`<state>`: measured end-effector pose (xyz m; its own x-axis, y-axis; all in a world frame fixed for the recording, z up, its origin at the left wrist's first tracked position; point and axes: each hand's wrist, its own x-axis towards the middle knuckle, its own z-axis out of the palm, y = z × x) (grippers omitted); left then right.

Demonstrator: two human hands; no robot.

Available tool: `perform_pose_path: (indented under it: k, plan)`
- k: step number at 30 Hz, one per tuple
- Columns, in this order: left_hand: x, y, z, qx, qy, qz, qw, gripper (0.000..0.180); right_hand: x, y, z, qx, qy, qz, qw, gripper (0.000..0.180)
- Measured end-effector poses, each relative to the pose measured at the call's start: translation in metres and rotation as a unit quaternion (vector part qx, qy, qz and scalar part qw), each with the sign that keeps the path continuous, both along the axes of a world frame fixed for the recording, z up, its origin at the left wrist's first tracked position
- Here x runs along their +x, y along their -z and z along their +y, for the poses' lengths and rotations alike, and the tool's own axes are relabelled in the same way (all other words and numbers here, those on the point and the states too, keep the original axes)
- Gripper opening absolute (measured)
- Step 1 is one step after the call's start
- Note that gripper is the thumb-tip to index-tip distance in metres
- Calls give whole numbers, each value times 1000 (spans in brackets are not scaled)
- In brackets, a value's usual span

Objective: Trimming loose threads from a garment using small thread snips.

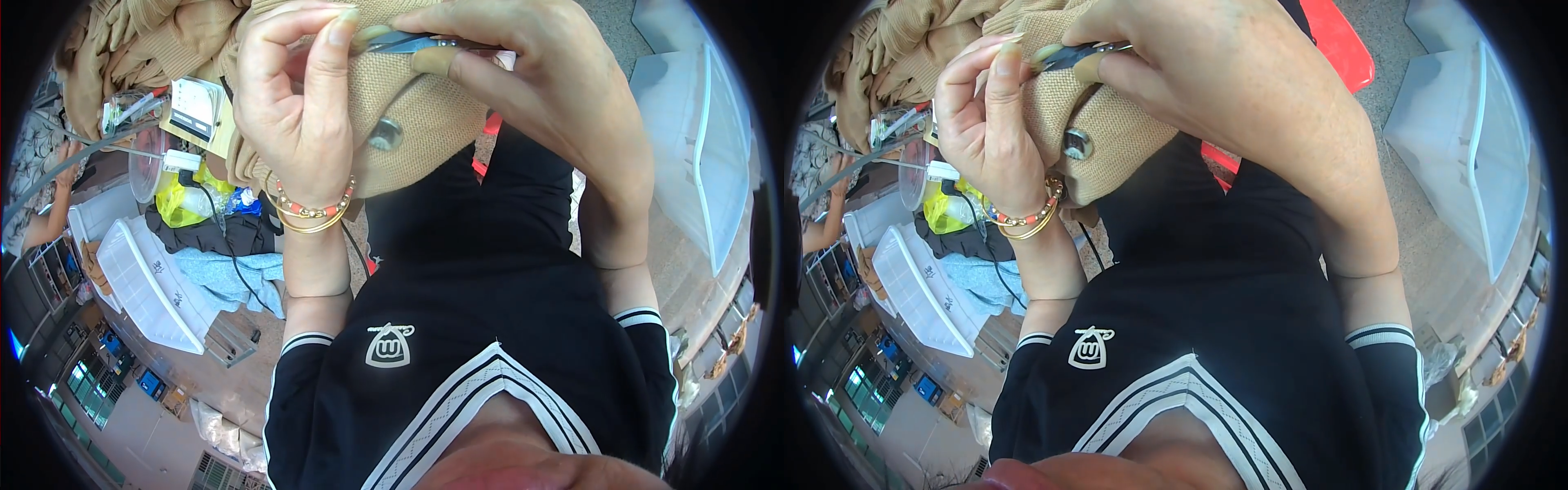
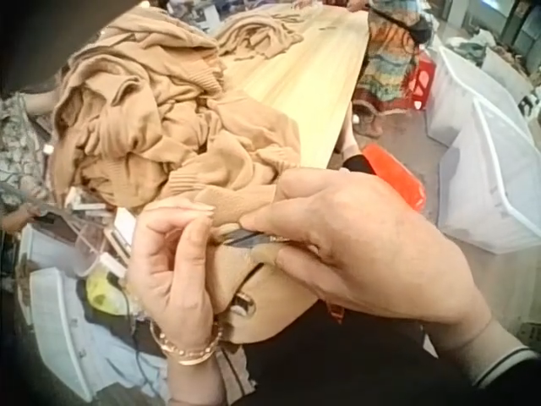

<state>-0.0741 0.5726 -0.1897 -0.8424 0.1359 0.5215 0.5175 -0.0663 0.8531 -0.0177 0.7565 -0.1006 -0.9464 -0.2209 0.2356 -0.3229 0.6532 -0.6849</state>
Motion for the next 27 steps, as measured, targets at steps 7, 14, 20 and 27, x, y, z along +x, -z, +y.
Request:
perform_pose_path:
  k: [7,14,20,27]
  plan:
    - [0,3,0,8,14,-1,1000,9,-4,-3,-6,86,0,3,996,22]
    - [2,0,1,-2,0,-5,1000,9,-5,-2,-4,41,-4,5,999,21]
    - [1,3,2,-5,16,13,1000,9,-3,-2,-3,51,-11,3,999,19]
    - [5,-2,-6,46,8,-22,999,9,-35,72,-4,-192,-145,345,907,20]
